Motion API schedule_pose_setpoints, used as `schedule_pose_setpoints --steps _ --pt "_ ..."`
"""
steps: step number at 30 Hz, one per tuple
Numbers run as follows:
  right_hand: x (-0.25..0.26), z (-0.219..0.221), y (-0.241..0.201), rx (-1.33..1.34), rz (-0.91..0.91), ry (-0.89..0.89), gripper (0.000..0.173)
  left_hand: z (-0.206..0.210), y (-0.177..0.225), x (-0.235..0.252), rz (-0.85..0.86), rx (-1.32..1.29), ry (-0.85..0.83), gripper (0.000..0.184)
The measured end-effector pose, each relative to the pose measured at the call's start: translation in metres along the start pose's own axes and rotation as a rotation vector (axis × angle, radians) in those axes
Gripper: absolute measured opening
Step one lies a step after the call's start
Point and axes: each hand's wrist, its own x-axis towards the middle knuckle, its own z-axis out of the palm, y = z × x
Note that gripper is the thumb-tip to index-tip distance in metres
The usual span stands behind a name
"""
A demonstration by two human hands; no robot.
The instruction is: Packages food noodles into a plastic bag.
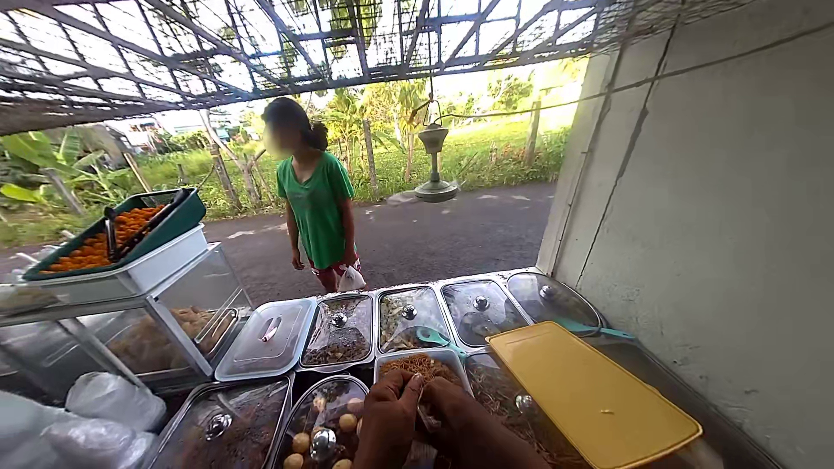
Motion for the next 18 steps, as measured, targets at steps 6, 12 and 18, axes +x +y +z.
schedule_pose_setpoints --steps 6,12,18 --pt "0.015 -0.015 0.004 0.054 -0.134 0.277 0.025 -0.045 -0.040 0.000 0.105 0.119 0.070 0.033" --pt "0.012 -0.023 0.007 0.058 -0.221 0.159 0.026 -0.016 -0.110 -0.016 0.114 0.428 -0.211 0.084" --pt "0.008 -0.048 -0.009 0.063 -0.271 0.051 0.021 0.034 -0.048 -0.017 -0.039 -0.260 -0.215 0.020"
